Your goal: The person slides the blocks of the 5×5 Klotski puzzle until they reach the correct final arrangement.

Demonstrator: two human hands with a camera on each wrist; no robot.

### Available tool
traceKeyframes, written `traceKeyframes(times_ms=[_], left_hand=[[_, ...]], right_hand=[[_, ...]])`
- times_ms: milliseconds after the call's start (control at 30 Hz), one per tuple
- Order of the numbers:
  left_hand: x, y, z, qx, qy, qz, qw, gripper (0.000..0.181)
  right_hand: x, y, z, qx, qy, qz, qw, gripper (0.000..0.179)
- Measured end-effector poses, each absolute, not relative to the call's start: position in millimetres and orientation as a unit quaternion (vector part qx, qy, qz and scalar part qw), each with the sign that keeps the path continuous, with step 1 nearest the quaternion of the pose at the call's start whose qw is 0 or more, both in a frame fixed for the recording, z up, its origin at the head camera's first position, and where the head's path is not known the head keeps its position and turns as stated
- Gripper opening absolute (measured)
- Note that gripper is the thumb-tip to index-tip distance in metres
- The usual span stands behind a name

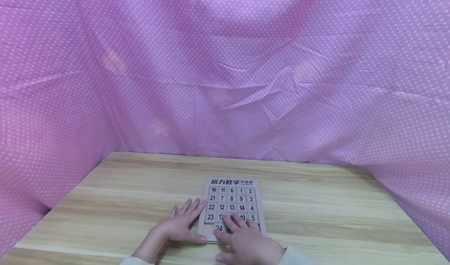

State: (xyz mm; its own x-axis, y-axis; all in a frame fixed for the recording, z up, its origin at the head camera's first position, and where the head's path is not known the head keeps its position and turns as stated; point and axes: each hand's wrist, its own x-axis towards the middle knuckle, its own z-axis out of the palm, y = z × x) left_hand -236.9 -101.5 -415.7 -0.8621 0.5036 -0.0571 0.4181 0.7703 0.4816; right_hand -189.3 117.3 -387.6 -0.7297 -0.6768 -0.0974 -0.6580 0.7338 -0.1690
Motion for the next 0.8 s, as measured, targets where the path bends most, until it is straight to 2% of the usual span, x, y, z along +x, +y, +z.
traceKeyframes(times_ms=[267, 433, 633, 800], left_hand=[[-236, -102, -414, 0.246, 0.936, 0.234, 0.092, 0.102], [-236, -104, -414, 0.242, 0.938, 0.23, 0.092, 0.103], [-236, -103, -412, 0.246, 0.938, 0.224, 0.094, 0.102], [-235, -101, -412, 0.25, 0.936, 0.228, 0.098, 0.101]], right_hand=[[-190, 123, -387, -0.36, 0.926, -0.074, 0.085, 0.06], [-197, 118, -385, -0.362, 0.927, -0.077, 0.056, 0.062], [-231, 102, -387, -0.317, 0.945, -0.071, 0.023, 0.07], [-260, 91, -393, -0.258, 0.962, -0.073, 0.047, 0.071]])
